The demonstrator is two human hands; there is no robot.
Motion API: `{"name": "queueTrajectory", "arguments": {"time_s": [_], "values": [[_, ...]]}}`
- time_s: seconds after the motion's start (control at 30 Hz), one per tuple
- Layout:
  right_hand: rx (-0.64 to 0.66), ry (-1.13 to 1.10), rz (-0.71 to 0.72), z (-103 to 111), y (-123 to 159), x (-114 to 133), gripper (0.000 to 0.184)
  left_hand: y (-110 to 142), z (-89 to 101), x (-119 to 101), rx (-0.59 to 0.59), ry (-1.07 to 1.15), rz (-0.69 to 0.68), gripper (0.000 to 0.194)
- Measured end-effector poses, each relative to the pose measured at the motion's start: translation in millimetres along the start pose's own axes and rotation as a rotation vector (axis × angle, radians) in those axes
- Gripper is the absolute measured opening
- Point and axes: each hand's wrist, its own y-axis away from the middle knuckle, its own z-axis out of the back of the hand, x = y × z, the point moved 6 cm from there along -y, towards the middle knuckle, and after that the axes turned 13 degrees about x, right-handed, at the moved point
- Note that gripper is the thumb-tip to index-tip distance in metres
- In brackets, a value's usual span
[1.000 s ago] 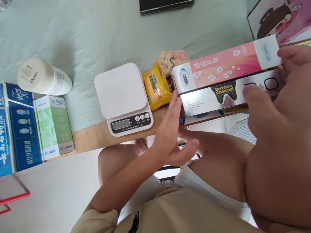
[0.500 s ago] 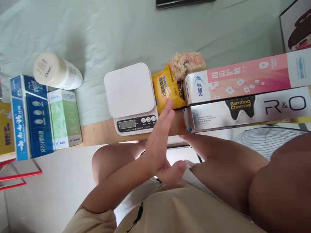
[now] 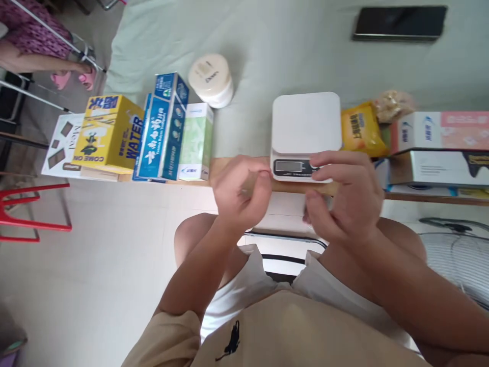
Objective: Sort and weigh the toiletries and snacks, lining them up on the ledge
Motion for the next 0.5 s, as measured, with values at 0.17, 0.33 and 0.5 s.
{"name": "queueTrajectory", "arguments": {"time_s": [0.17, 0.33, 0.5], "values": [[0.278, -0.085, -0.031, -101, -20, 20, 0.026, 24, 61.3, 41, -0.226, 0.041, 0.196, 0.032], [0.537, -0.074, -0.045, -187, -29, 26, 0.035, 54, 71.1, 86, -0.079, 0.045, 0.376, 0.048], [0.636, -0.058, -0.086, -219, -31, 27, 0.044, 70, 64.8, 96, -0.064, 0.045, 0.506, 0.053]]}}
